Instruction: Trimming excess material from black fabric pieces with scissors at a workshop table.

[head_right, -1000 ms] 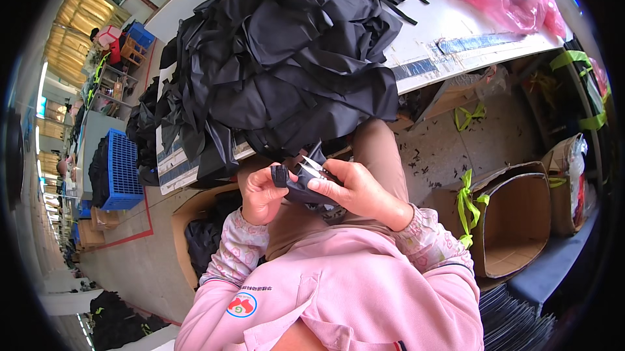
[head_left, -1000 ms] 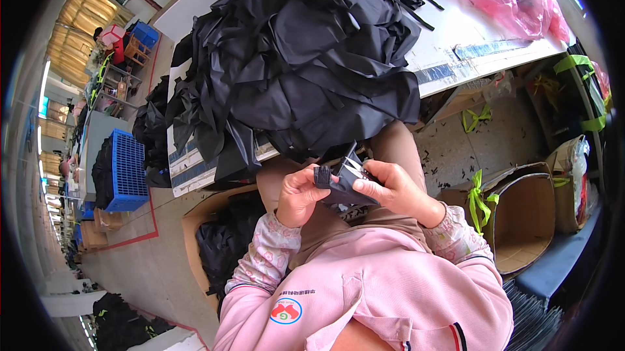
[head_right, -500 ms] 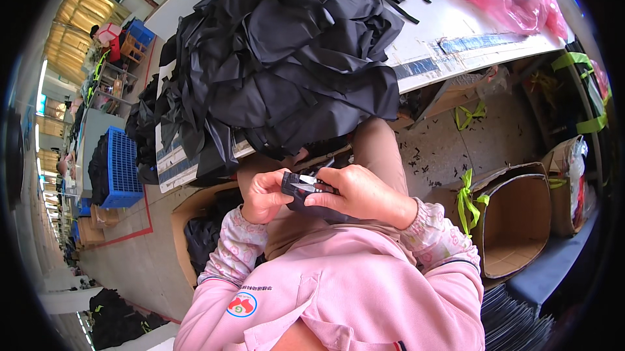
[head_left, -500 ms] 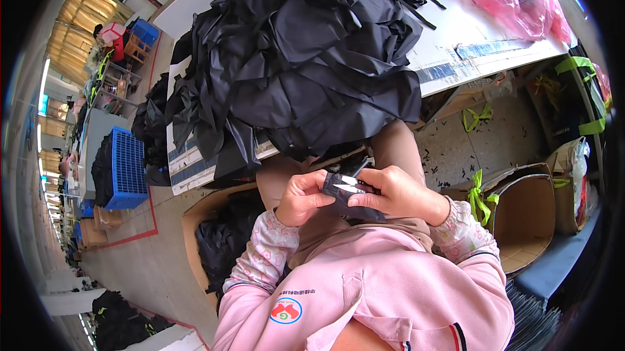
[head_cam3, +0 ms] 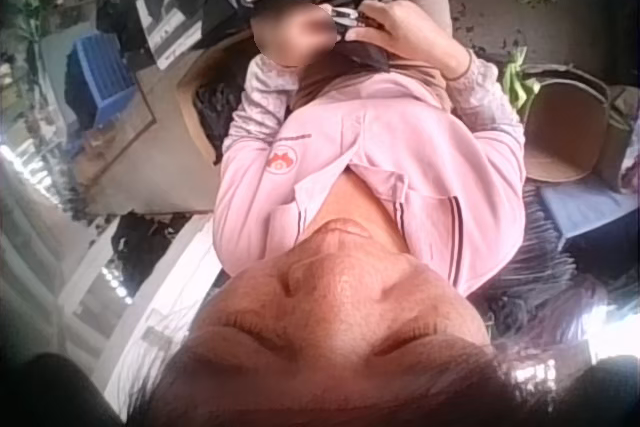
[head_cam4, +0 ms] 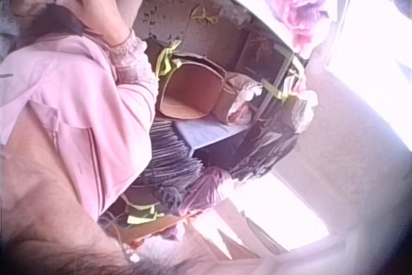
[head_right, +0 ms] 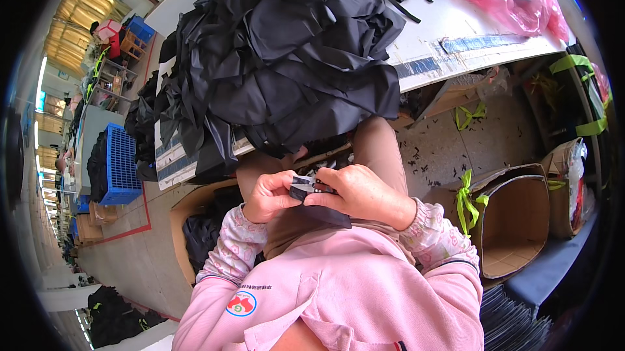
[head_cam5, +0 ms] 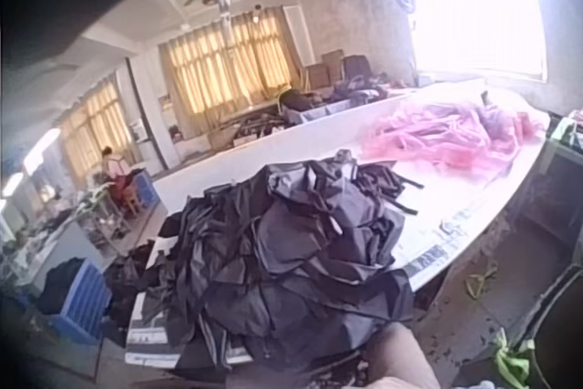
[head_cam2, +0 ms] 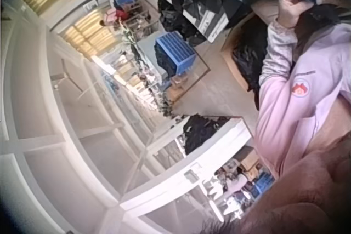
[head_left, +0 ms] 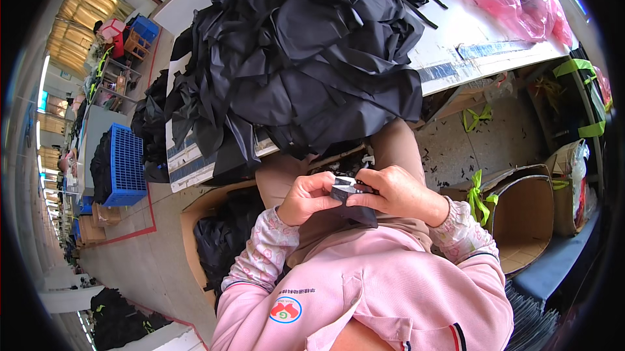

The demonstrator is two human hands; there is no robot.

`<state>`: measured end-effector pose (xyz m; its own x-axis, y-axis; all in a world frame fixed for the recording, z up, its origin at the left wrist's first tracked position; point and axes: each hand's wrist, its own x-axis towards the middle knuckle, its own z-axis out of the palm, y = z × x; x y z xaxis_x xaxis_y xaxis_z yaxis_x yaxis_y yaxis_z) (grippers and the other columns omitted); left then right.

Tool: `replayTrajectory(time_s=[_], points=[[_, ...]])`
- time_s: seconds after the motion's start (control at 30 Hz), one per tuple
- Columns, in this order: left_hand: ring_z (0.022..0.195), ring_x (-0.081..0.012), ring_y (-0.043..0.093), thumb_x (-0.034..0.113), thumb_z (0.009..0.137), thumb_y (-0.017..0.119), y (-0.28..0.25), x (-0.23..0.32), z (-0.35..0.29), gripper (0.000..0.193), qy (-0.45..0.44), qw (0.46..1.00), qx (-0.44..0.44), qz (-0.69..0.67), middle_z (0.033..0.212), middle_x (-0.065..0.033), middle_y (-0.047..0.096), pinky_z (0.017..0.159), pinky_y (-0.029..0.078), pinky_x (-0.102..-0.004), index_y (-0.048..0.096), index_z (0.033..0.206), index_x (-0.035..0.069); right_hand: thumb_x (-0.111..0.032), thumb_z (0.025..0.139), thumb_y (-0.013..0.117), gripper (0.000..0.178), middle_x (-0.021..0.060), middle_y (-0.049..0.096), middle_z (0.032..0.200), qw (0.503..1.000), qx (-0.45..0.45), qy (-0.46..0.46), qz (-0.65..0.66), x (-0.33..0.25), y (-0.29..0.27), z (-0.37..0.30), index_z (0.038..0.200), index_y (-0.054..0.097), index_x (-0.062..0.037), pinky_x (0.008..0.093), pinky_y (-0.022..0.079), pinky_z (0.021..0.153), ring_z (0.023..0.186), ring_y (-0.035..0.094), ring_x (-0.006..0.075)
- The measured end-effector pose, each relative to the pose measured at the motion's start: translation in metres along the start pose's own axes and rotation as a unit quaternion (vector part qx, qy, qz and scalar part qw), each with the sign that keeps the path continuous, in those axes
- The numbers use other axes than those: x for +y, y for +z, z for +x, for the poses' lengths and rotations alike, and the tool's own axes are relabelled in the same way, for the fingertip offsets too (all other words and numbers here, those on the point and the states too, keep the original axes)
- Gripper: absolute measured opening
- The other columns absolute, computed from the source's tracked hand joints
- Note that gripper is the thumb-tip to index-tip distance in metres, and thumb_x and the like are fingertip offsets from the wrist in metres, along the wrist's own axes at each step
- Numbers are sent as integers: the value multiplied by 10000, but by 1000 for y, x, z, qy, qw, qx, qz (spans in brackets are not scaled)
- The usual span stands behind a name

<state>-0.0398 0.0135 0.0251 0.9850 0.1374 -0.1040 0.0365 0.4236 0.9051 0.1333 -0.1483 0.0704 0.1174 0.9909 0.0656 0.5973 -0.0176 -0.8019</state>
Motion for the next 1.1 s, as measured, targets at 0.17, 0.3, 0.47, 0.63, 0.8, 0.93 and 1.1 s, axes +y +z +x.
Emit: replayTrajectory(time_s=[0.17, 0.3, 0.47, 0.63, 0.8, 0.93, 1.1], points=[[944, -157, 578, -81, 778, 676, 0, 1, 1, 189, 5, 1000, -12, 22, 994, -58, 596, 858, 451, -277, 673, 954, -11, -404, 857, 651, 408, 184, 566, 600, 1000, -5, 1, 1, 1, -1, 0, 786, 556, -14, 449, 442, 538, 595, 583, 395], [924, -153, 584, -76, 777, 680, 4, 8, 3, 172, -6, 999, -13, 41, 966, -52, 603, 844, 449, -272, 673, 932, -3, -387, 873, 637, 398, 195, 547, 597, 1000, -5, -3, 12, 4, -2, -4, 775, 549, -11, 460, 424, 531, 590, 560, 410], [899, -155, 590, -79, 772, 674, 0, 9, 3, 160, 6, 997, -32, 64, 942, -52, 616, 835, 443, -269, 677, 909, 4, -362, 883, 635, 378, 196, 536, 593, 1000, -2, -3, 29, 6, -4, -6, 771, 550, -10, 453, 416, 526, 579, 549, 408], [878, -159, 590, -63, 755, 681, -8, 19, 5, 144, -49, 996, -73, 14, 930, -57, 629, 834, 440, -276, 677, 884, 0, -388, 865, 656, 416, 195, 511, 558, 998, -38, -24, 53, 8, -9, -8, 749, 546, -4, 438, 412, 511, 552, 536, 403], [883, -170, 587, 8, 755, 698, -17, 25, 11, 122, -97, 984, -150, -15, 903, -73, 639, 826, 439, -284, 672, 873, -12, -406, 854, 666, 436, 192, 501, 539, 997, -59, -39, 35, 5, -11, -8, 746, 540, -2, 444, 411, 505, 542, 536, 403], [888, -165, 583, 16, 763, 696, -21, 25, 13, 122, -101, 980, -171, -22, 916, -80, 637, 813, 437, -281, 670, 877, -18, -413, 848, 671, 439, 190, 507, 541, 998, -48, -42, 12, 6, -9, -9, 756, 549, -2, 447, 414, 505, 553, 546, 404], [872, -157, 576, -1, 778, 687, -23, 26, 14, 118, -139, 969, -203, -14, 907, -74, 621, 796, 436, -272, 662, 888, -33, -372, 840, 690, 389, 166, 516, 555, 997, -63, -48, 5, 3, -10, -10, 795, 573, -4, 418, 412, 506, 539, 546, 365]])
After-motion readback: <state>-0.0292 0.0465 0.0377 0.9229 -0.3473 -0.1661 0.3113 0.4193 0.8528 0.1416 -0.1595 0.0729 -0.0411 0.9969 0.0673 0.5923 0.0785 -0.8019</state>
